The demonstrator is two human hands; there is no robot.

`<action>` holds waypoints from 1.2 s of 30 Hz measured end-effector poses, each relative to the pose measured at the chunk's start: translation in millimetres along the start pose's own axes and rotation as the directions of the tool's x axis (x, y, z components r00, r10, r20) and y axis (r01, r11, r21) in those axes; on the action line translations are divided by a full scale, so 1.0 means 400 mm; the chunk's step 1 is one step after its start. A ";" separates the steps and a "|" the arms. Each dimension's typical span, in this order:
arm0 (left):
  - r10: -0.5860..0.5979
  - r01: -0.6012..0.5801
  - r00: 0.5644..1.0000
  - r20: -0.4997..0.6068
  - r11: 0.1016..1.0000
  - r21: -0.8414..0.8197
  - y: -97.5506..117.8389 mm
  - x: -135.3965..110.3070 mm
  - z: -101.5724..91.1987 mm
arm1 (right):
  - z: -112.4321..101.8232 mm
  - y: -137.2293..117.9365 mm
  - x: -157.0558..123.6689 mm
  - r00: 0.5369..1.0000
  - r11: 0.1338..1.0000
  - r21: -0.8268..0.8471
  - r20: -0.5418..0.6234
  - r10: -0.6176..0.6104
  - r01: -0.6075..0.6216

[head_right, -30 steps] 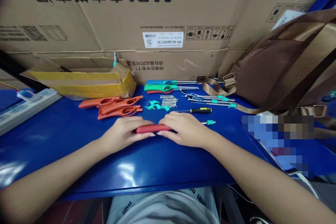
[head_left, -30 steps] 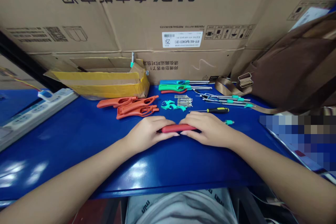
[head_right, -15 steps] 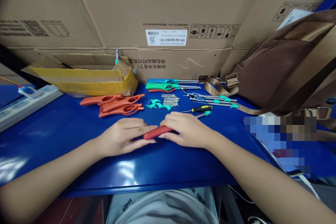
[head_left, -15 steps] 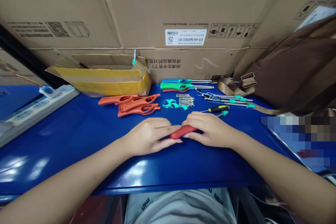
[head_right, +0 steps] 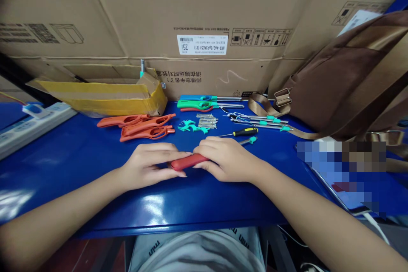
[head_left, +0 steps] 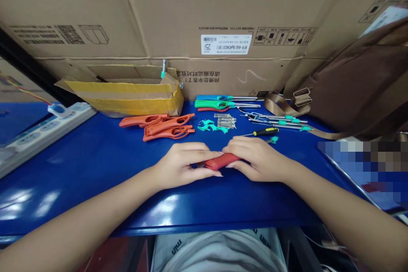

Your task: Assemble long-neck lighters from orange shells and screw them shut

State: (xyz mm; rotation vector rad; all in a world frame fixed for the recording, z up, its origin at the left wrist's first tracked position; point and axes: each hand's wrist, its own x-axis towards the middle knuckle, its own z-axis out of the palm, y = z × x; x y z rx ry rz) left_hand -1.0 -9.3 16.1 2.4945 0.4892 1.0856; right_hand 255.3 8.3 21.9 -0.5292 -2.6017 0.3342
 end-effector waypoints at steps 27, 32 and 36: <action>-0.705 0.674 0.701 0.103 0.610 -0.417 -0.005 0.019 0.026 | 0.014 -0.011 0.005 0.959 0.934 -0.262 0.079 0.272 -0.243; -0.688 0.658 0.724 0.047 0.670 -0.343 -0.011 0.009 0.037 | 0.026 -0.002 0.006 0.953 0.941 -0.217 0.106 0.285 -0.258; -0.555 0.536 0.830 -0.064 0.823 -0.188 -0.005 0.004 0.039 | 0.030 0.003 0.005 0.972 0.968 -0.094 0.004 0.235 -0.234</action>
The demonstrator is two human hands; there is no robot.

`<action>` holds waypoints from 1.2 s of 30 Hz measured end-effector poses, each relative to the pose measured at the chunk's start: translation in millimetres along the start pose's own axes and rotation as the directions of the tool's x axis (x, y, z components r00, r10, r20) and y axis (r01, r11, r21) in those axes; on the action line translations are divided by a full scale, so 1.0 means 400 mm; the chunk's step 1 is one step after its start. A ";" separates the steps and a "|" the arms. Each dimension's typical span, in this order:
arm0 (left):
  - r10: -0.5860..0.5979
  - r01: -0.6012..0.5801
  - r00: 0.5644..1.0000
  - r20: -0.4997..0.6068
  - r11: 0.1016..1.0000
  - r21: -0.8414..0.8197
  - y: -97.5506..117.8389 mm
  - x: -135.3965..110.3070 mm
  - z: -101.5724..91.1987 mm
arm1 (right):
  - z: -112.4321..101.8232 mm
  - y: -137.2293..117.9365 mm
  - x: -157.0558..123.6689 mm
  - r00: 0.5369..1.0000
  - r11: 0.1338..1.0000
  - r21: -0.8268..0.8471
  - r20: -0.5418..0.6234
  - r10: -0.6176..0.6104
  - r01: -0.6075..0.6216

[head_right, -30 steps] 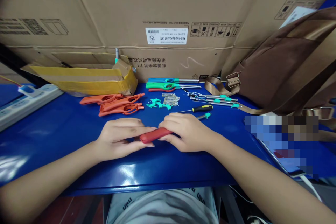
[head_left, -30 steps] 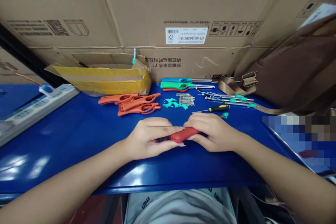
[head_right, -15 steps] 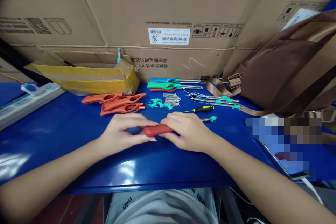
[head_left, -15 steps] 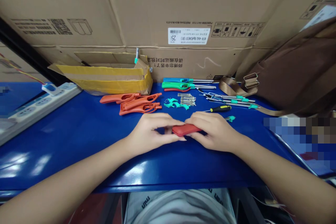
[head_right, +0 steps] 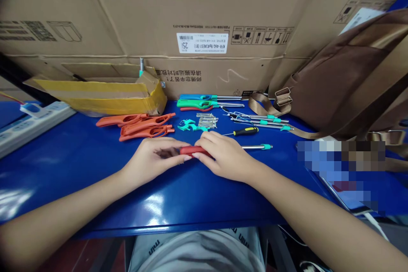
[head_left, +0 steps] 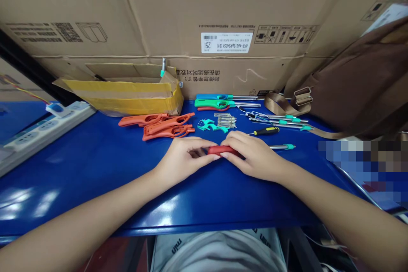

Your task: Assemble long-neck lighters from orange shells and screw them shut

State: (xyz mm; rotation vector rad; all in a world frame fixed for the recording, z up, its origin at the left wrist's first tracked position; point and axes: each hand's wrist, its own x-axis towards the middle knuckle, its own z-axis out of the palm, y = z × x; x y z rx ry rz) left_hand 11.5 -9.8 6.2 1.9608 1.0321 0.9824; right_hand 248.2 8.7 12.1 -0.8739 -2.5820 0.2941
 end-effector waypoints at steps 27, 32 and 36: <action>0.115 -0.120 0.993 0.037 0.967 0.225 -0.011 0.008 -0.002 | 0.020 0.007 0.007 0.995 0.996 0.086 -0.088 0.037 -0.029; -0.168 0.168 0.986 0.005 0.986 -0.003 -0.044 0.023 -0.009 | -0.014 0.030 0.003 0.987 0.988 -0.029 -0.062 0.149 -0.151; -0.188 0.179 0.978 -0.095 0.979 -0.097 -0.055 0.039 -0.027 | -0.047 0.049 -0.002 0.960 0.961 -0.021 -0.057 0.273 -0.274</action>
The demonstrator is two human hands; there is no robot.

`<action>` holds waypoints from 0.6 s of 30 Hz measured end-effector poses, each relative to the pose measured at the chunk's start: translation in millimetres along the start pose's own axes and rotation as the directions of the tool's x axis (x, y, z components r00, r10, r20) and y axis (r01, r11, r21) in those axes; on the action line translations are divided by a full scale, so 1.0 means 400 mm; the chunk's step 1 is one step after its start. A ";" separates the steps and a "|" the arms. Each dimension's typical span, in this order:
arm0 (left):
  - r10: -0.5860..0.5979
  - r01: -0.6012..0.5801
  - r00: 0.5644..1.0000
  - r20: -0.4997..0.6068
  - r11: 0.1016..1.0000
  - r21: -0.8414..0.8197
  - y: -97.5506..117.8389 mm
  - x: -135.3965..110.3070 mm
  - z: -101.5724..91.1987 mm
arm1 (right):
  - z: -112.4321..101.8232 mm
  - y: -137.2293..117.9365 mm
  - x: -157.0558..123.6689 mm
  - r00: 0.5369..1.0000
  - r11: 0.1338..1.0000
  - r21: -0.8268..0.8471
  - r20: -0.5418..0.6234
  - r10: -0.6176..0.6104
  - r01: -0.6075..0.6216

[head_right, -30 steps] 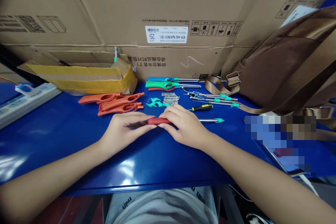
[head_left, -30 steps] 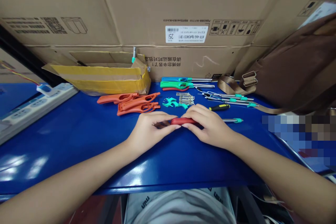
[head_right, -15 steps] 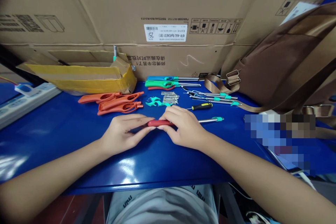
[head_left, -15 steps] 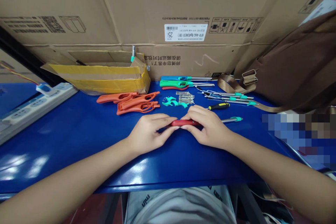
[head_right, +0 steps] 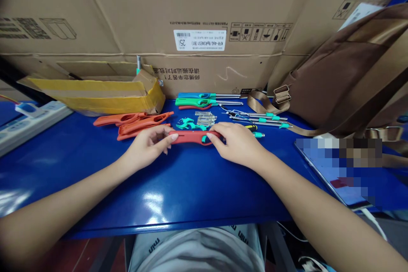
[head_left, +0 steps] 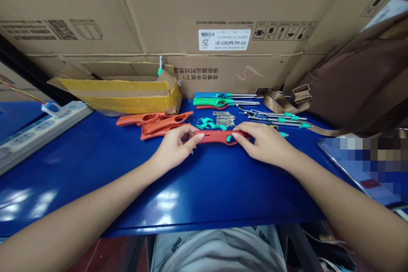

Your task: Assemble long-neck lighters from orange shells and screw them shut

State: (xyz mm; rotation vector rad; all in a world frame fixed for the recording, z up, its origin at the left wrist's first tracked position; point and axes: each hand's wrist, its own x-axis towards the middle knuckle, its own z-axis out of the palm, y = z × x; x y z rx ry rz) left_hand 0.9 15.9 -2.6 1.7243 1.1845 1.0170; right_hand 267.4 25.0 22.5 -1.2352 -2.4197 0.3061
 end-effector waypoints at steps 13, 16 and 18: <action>0.288 -0.427 0.884 0.369 0.818 0.386 0.030 -0.026 -0.011 | 0.007 -0.028 -0.013 0.984 0.988 0.063 0.103 -0.145 0.139; 0.293 -0.416 0.894 0.338 0.823 0.386 0.026 -0.022 -0.018 | 0.001 -0.026 -0.011 0.975 0.983 -0.029 0.139 -0.176 0.182; 0.306 -0.421 0.895 0.325 0.821 0.386 0.025 -0.019 -0.025 | -0.005 -0.021 -0.010 0.972 0.975 -0.101 0.153 -0.180 0.196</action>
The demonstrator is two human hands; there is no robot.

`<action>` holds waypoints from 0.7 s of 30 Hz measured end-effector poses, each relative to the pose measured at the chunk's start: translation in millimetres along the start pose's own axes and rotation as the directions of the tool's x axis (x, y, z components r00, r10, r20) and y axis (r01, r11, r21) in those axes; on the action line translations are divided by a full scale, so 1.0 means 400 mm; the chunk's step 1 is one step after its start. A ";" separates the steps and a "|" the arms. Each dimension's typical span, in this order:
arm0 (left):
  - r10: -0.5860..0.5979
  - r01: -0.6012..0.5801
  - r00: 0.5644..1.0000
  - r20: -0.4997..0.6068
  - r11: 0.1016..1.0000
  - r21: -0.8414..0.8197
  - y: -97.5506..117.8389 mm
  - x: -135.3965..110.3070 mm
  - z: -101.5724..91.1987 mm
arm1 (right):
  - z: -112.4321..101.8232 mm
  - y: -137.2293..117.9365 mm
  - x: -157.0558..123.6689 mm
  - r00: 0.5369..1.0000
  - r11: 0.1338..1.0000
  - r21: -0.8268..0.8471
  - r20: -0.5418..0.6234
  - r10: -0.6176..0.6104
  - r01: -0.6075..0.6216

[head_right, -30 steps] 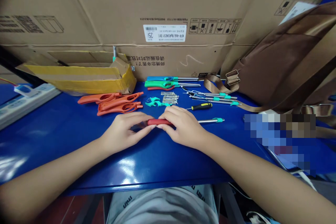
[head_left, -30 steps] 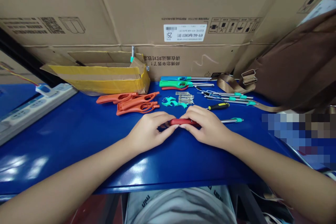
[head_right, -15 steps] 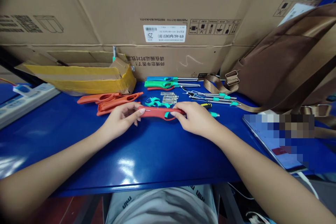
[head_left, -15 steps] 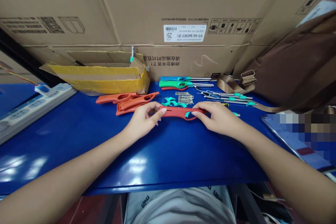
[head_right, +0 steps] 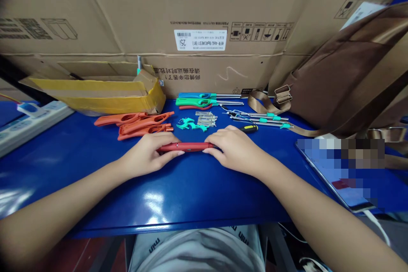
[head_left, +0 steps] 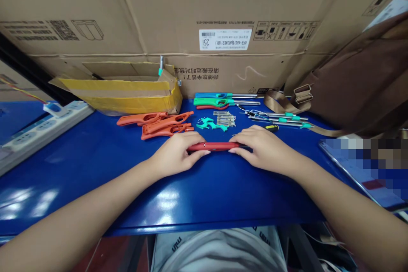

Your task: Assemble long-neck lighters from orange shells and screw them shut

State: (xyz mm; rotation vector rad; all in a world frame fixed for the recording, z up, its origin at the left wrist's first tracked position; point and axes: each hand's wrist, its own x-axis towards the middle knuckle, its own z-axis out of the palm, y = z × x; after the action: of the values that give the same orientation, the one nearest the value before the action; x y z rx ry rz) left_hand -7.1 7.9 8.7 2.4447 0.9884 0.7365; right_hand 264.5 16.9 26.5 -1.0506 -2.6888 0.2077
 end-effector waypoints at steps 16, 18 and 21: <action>0.106 -0.090 0.994 -0.034 0.947 0.309 -0.029 0.009 -0.153 | -0.014 0.048 -0.004 0.980 0.973 -0.200 -0.183 0.081 -0.118; 0.089 -0.075 0.995 -0.032 0.949 0.307 -0.040 0.007 -0.170 | -0.011 0.067 -0.003 0.962 0.973 -0.178 -0.255 0.100 -0.149; 0.070 -0.057 0.997 -0.037 0.961 0.271 -0.053 0.004 -0.179 | -0.006 0.085 -0.001 0.949 0.974 -0.148 -0.292 0.120 -0.169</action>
State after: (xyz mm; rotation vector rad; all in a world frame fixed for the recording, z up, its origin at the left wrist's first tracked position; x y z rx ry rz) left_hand -60.1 35.1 53.7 2.7153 1.0962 0.7235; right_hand 287.1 41.6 21.2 -1.2266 -2.4076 -0.1421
